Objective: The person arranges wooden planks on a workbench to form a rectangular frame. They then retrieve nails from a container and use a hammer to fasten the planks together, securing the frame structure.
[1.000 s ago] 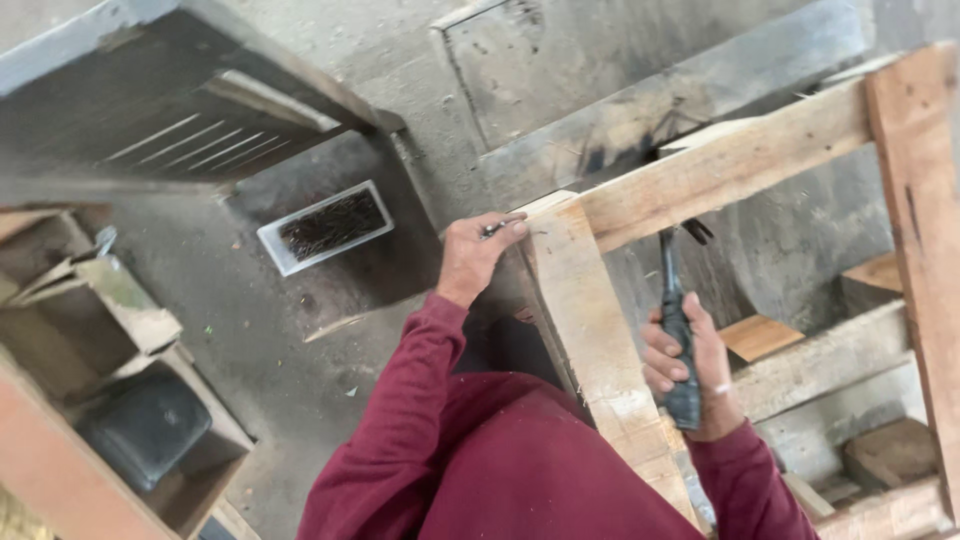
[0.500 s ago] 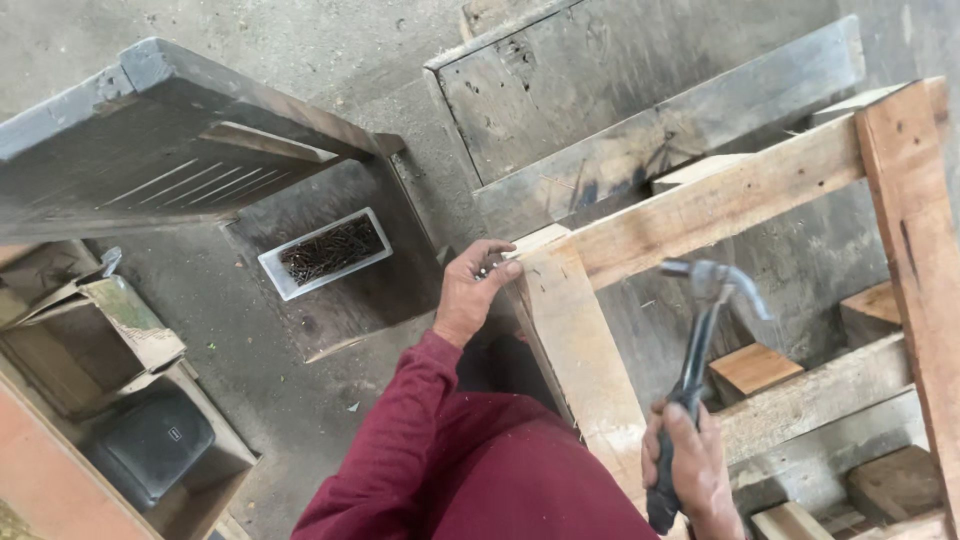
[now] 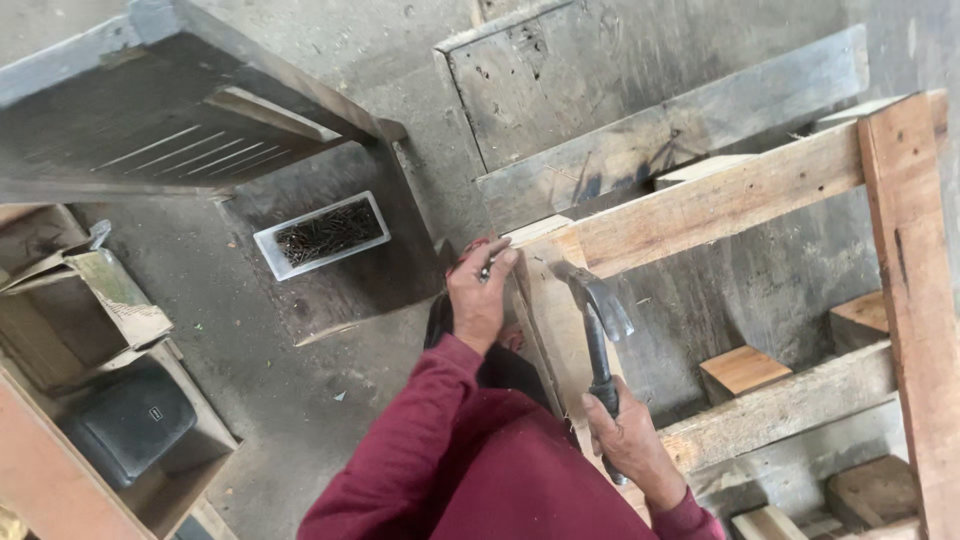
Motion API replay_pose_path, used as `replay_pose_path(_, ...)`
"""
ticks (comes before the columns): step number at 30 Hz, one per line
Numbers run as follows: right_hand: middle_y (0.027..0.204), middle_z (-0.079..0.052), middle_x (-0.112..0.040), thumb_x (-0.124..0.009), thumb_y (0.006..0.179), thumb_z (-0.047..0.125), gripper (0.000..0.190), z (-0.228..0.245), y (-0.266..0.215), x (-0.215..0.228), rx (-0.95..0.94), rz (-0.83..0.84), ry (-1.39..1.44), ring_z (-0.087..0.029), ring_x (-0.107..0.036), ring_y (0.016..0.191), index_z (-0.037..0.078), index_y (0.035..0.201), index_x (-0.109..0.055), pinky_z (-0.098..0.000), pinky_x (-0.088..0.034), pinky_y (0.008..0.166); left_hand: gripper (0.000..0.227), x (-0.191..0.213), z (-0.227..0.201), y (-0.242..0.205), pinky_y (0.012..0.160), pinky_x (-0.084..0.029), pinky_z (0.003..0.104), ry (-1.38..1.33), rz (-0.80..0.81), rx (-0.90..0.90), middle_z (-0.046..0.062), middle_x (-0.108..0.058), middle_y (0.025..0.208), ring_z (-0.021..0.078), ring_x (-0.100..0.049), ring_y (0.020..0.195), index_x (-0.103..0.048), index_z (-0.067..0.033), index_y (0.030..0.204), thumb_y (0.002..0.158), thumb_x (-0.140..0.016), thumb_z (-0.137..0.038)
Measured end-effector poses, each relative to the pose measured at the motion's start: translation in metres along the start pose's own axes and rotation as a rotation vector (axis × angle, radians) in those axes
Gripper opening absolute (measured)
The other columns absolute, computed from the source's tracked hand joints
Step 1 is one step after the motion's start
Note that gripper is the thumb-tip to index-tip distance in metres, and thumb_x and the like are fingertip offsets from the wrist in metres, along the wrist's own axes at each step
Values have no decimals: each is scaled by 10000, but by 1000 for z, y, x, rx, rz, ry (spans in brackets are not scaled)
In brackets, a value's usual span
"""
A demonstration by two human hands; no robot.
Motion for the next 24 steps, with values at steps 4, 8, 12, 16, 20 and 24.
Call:
replay_pose_path(4, 563, -31, -560, -621, 952, 329, 311, -1, -3, 2, 17, 39, 31, -129, -558, 420, 28, 977, -548, -306, -478, 398, 335, -20, 50, -28, 802, -527, 321, -162, -373, 216, 118, -759, 961, 175, -650, 856, -743, 46, 1093, 1037, -610, -256)
replay_pose_path(8, 555, -40, -549, -609, 964, 315, 293, -1, 4, 4, 59, 81, 35, -140, -554, 411, 36, 1008, -532, -311, -472, 393, 385, -44, 81, -33, 890, -477, 420, 45, -629, 340, 197, -669, 1171, 298, -641, 1042, -653, 35, 1229, 1015, -647, -285)
replay_pose_path(12, 561, -43, -543, -609, 969, 304, 289, -5, 7, 4, 66, 68, 94, -146, -545, 407, 33, 1020, -522, -314, -467, 386, 331, -55, 74, -21, 842, -513, 474, 177, -710, 356, 249, -737, 1023, 391, -680, 951, -717, 27, 1073, 1006, -602, -276)
replay_pose_path(16, 561, -38, -522, -611, 952, 334, 323, -4, 17, 2, 67, 52, 139, -151, -523, 387, 36, 1042, -525, -321, -443, 365, 359, -51, 48, -23, 822, -531, 444, -18, -706, 212, 225, -766, 969, 353, -699, 889, -720, 31, 1075, 1014, -604, -302)
replay_pose_path(20, 549, -42, -531, -617, 947, 394, 388, -13, 7, 7, 79, 37, 102, -144, -534, 386, 35, 1074, -543, -309, -449, 365, 361, -54, 24, -65, 895, -516, 395, 13, -455, -76, 191, -737, 1106, 254, -694, 1011, -689, 22, 1251, 1068, -630, -283)
replay_pose_path(24, 553, -35, -537, -618, 940, 426, 432, -9, 12, 4, 115, 68, 116, -141, -539, 384, 27, 1083, -536, -301, -454, 358, 380, -53, 8, -73, 819, -539, 351, 69, -510, -140, 156, -741, 999, 202, -688, 880, -689, -5, 1308, 995, -698, -220)
Point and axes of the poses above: each hand's wrist, its own y-axis towards the middle knuckle, its own x-axis out of the back of the hand, z = x × y, the point moved 5 cm from there along y, towards the middle knuckle
